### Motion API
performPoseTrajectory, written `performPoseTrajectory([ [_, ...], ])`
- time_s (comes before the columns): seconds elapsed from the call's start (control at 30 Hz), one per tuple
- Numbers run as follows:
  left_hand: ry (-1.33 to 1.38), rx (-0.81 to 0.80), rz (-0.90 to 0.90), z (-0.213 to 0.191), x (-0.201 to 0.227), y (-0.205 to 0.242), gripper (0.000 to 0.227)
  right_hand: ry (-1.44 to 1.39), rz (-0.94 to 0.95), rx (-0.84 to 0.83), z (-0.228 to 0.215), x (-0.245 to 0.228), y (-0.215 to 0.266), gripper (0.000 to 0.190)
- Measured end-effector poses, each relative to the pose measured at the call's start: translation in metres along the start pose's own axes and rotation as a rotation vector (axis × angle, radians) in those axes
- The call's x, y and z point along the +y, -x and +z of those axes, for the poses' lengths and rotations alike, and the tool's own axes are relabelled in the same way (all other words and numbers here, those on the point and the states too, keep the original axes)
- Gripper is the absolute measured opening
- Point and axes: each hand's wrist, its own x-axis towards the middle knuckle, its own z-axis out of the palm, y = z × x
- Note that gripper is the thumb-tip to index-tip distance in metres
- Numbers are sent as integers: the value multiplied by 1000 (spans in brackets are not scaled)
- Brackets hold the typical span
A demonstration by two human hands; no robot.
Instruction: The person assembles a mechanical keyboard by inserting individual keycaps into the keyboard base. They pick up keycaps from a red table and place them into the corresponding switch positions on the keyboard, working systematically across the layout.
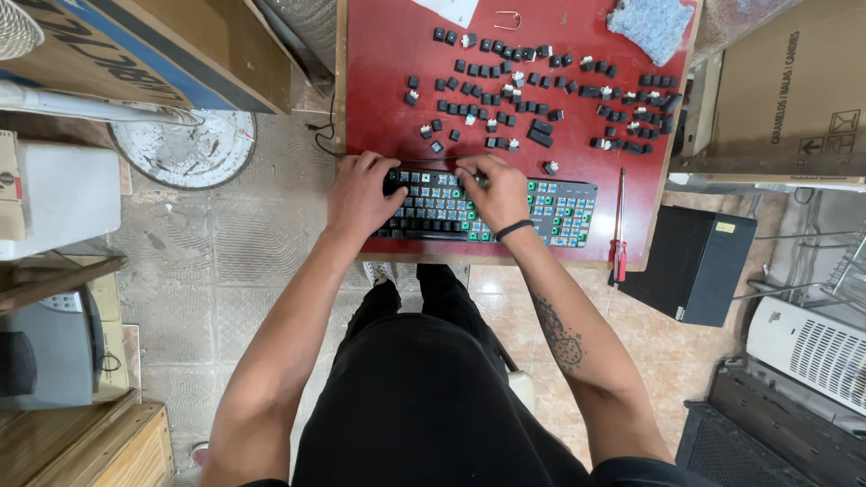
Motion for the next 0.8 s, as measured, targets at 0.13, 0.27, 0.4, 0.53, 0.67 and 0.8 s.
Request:
performPoseTrajectory([
  [0.13, -7, -27, -11, 1, -2, -2, 51, 6, 17, 3, -7, 19, -22, 14],
  [0.27, -93, -33, -16, -2, 6, -1, 51, 59, -18, 31, -7, 49, -53, 12],
  [0.4, 49, 66, -13, -10, -1, -23, 48, 128, -70, 30, -8, 67, -95, 14],
  [0.53, 87, 98, -46, -27, 4, -69, 37, 204, -162, 7, -8, 64, -142, 21],
  [0.67, 58, 72, -27, -19, -6, -104, 38, 246, -295, -15, 0, 53, -175, 24],
  [0.8, 43, 51, -41, -4, -17, -109, 41, 283, -328, -36, 17, 60, -192, 28],
])
